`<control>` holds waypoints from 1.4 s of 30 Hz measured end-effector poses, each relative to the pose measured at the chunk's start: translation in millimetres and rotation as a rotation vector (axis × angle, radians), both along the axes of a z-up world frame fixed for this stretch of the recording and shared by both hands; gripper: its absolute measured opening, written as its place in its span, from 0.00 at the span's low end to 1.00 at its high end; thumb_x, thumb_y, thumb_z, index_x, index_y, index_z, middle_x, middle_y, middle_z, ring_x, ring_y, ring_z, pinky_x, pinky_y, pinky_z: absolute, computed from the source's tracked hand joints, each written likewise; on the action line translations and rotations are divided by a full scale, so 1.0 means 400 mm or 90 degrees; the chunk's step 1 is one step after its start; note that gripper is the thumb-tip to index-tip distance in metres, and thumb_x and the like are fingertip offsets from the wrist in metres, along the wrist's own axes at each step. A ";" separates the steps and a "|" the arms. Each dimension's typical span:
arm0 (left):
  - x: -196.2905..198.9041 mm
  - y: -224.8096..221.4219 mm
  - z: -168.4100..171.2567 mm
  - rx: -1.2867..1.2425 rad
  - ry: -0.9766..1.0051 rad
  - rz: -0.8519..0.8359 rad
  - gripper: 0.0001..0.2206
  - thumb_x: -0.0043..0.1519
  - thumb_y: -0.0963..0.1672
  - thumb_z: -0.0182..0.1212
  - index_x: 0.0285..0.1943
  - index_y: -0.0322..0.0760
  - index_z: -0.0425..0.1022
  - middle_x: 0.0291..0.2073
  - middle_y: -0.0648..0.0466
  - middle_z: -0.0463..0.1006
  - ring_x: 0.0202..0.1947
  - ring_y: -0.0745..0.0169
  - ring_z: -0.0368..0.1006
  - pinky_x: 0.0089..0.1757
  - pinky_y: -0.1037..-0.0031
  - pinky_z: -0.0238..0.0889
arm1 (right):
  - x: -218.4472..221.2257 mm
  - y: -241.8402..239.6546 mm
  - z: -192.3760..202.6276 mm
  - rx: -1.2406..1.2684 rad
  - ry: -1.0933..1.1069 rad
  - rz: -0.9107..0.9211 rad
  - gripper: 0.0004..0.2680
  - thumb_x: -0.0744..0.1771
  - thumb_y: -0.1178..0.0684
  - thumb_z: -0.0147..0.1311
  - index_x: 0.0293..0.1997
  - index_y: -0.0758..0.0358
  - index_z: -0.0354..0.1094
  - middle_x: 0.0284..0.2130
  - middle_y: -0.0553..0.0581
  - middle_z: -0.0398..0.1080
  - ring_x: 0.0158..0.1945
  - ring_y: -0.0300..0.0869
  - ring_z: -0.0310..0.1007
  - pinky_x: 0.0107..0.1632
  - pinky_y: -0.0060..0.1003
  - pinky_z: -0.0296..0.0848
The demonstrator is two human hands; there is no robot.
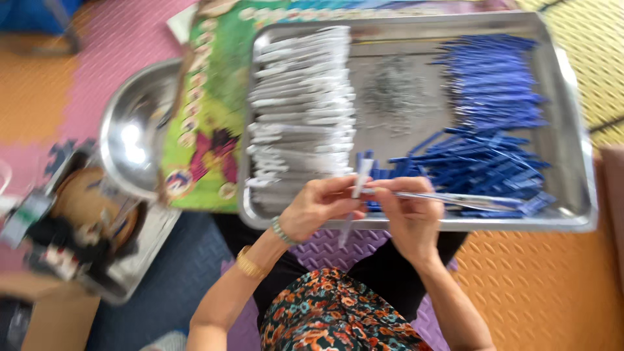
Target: The person assembles pens by hand, picking up white pen bodies and blue pen caps from a metal tray and fitting them together, then placing the assembled items into a metal bowl.
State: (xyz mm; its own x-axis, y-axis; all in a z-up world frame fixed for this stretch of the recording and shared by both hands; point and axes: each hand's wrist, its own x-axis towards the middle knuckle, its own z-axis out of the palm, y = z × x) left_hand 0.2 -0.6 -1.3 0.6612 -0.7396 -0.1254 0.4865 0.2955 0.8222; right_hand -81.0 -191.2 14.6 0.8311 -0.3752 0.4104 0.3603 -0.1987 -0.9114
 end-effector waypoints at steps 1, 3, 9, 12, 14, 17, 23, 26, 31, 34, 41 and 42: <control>0.000 0.000 0.004 -0.001 -0.002 -0.025 0.23 0.68 0.35 0.66 0.75 0.30 0.74 0.56 0.32 0.84 0.54 0.38 0.84 0.52 0.51 0.83 | 0.003 0.007 0.000 -0.001 -0.002 -0.025 0.05 0.70 0.62 0.65 0.46 0.70 0.70 0.38 0.70 0.82 0.39 0.48 0.88 0.39 0.40 0.85; 0.004 0.008 0.016 0.049 0.000 -0.016 0.25 0.69 0.34 0.63 0.77 0.31 0.71 0.56 0.34 0.84 0.53 0.40 0.85 0.52 0.52 0.83 | 0.018 0.024 0.002 0.035 -0.020 -0.010 0.05 0.69 0.61 0.67 0.43 0.69 0.73 0.36 0.69 0.83 0.37 0.47 0.88 0.38 0.38 0.85; -0.014 -0.006 -0.013 0.084 0.001 0.047 0.25 0.67 0.34 0.65 0.75 0.32 0.74 0.50 0.36 0.87 0.48 0.42 0.87 0.49 0.49 0.85 | 0.025 0.008 0.010 -0.144 -0.077 -0.004 0.06 0.68 0.59 0.68 0.40 0.60 0.70 0.36 0.60 0.86 0.30 0.53 0.87 0.29 0.38 0.80; -0.025 -0.019 0.047 0.123 -0.020 0.037 0.23 0.68 0.36 0.65 0.75 0.31 0.75 0.49 0.39 0.87 0.45 0.50 0.85 0.46 0.53 0.85 | 0.007 0.007 -0.001 -0.259 -0.179 -0.017 0.04 0.68 0.57 0.68 0.40 0.56 0.75 0.42 0.57 0.86 0.33 0.47 0.86 0.34 0.32 0.82; -0.033 -0.038 0.061 0.116 -0.016 0.061 0.24 0.68 0.36 0.65 0.75 0.32 0.75 0.50 0.41 0.86 0.47 0.51 0.85 0.46 0.55 0.85 | -0.015 -0.035 -0.063 -0.327 -0.167 0.049 0.04 0.69 0.57 0.62 0.47 0.56 0.77 0.50 0.59 0.84 0.41 0.51 0.86 0.42 0.37 0.83; -0.028 -0.040 0.030 0.064 0.024 0.069 0.22 0.69 0.37 0.65 0.75 0.33 0.75 0.51 0.44 0.86 0.47 0.53 0.86 0.46 0.57 0.86 | -0.009 -0.039 -0.024 -0.294 -0.114 0.073 0.04 0.70 0.57 0.58 0.45 0.56 0.80 0.51 0.61 0.84 0.47 0.55 0.87 0.48 0.43 0.84; -0.017 -0.037 0.011 -0.048 0.094 -0.005 0.22 0.70 0.37 0.65 0.75 0.33 0.75 0.51 0.43 0.86 0.46 0.54 0.87 0.47 0.58 0.86 | -0.017 -0.011 0.068 0.096 -0.059 0.058 0.06 0.74 0.61 0.55 0.46 0.73 0.61 0.42 0.79 0.80 0.43 0.59 0.88 0.47 0.52 0.88; -0.013 -0.037 0.000 -0.056 0.102 -0.023 0.22 0.71 0.37 0.65 0.75 0.33 0.74 0.50 0.44 0.87 0.46 0.55 0.87 0.48 0.58 0.86 | -0.019 -0.021 0.050 0.065 -0.058 0.047 0.06 0.73 0.61 0.57 0.46 0.74 0.62 0.41 0.78 0.81 0.42 0.57 0.88 0.46 0.51 0.88; -0.012 -0.030 -0.006 -0.051 0.095 -0.020 0.24 0.69 0.37 0.67 0.76 0.32 0.74 0.52 0.41 0.86 0.47 0.51 0.87 0.47 0.58 0.86 | -0.012 -0.004 0.027 0.025 -0.069 0.030 0.06 0.71 0.65 0.62 0.46 0.75 0.66 0.40 0.75 0.82 0.41 0.51 0.87 0.43 0.43 0.85; -0.021 -0.029 0.004 -0.043 0.080 -0.013 0.24 0.69 0.37 0.68 0.76 0.32 0.73 0.52 0.40 0.86 0.47 0.51 0.87 0.46 0.58 0.86 | -0.013 -0.003 0.026 0.017 -0.069 0.028 0.06 0.70 0.65 0.62 0.45 0.74 0.66 0.39 0.74 0.82 0.40 0.49 0.86 0.42 0.41 0.84; -0.040 -0.037 -0.016 -0.004 0.044 0.029 0.25 0.68 0.37 0.69 0.77 0.30 0.73 0.53 0.38 0.86 0.47 0.51 0.87 0.45 0.58 0.86 | -0.011 -0.029 -0.021 -0.217 -0.165 -0.011 0.06 0.67 0.64 0.68 0.36 0.66 0.73 0.37 0.67 0.84 0.34 0.51 0.87 0.38 0.36 0.82; -0.039 -0.040 -0.014 -0.002 0.046 0.030 0.25 0.69 0.37 0.69 0.77 0.30 0.72 0.53 0.39 0.86 0.47 0.52 0.87 0.45 0.58 0.86 | -0.015 -0.025 -0.027 -0.325 -0.206 -0.049 0.05 0.67 0.61 0.69 0.32 0.60 0.78 0.38 0.63 0.85 0.36 0.49 0.87 0.41 0.33 0.81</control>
State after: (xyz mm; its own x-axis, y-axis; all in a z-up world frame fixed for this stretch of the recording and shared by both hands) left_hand -15.5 -16.7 -7.0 0.6844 -0.7086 -0.1718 0.5302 0.3218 0.7844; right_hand -86.8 -201.0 3.9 0.6121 -0.1186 0.7819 0.5701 -0.6190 -0.5402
